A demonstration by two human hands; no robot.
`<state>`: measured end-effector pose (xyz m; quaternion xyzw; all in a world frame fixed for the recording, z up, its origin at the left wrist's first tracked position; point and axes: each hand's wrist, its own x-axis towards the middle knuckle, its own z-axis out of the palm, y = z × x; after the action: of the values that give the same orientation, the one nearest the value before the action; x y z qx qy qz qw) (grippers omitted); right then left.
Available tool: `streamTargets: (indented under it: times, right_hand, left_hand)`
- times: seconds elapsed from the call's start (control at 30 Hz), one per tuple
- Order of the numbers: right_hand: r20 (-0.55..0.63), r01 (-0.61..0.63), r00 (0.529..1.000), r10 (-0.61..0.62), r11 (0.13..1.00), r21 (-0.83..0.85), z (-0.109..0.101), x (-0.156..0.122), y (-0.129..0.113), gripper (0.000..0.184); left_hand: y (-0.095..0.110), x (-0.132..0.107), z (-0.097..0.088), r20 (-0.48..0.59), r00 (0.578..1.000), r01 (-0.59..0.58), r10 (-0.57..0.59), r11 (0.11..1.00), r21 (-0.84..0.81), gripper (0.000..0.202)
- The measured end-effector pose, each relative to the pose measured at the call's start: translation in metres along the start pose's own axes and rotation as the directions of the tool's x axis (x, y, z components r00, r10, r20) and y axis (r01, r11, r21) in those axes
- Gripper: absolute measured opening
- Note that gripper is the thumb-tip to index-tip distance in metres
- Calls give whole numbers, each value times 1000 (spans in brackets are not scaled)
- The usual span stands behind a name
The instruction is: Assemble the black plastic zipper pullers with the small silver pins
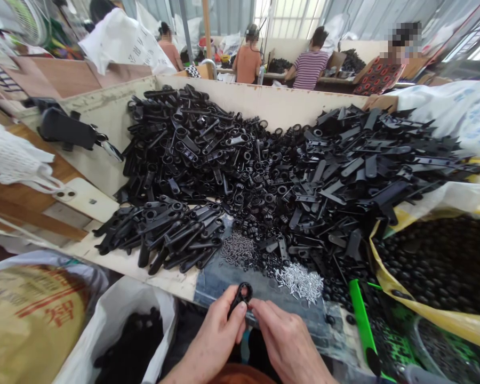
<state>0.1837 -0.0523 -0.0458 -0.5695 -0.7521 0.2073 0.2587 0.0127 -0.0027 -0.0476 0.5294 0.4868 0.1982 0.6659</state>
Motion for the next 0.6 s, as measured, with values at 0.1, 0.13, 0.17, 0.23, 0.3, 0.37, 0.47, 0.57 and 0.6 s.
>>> streamTargets:
  times: [0.1,0.13,0.17,0.23,0.3,0.37,0.47,0.57,0.6]
  right_hand:
    - [42,-40,998,38,999,35,1,-1,0,31]
    - [57,-52,997,49,998,47,1,-2,1,31]
    - [69,-62,996,58,996,62,2,-2,1,31]
    - [77,-84,994,77,991,102,3,-3,1,30]
    - [48,-100,994,94,985,143,7,-4,2,28]
    - [5,-107,994,108,978,181,12,-4,2,28]
    - [-17,-124,991,131,970,210,18,-4,2,29]
    - [-9,-126,992,130,978,167,20,-4,4,30]
    - [-16,-119,992,123,982,144,21,-4,5,31]
  left_hand:
    - [0,0,-1,-4,1000,-20,20,999,31,45]
    - [1,-1,0,-2,999,-32,32,999,41,43]
    - [2,-1,0,0,999,-41,41,998,45,42]
    - [4,-1,2,0,1000,-25,25,999,22,42]
    - [6,0,4,3,999,36,-36,997,-67,44]
    - [7,1,6,16,995,98,-97,979,-176,49]
    - [7,2,7,35,992,123,-117,957,-264,52]
    - [6,2,8,33,993,117,-113,958,-261,51]
    - [6,2,8,27,993,115,-112,961,-253,50]
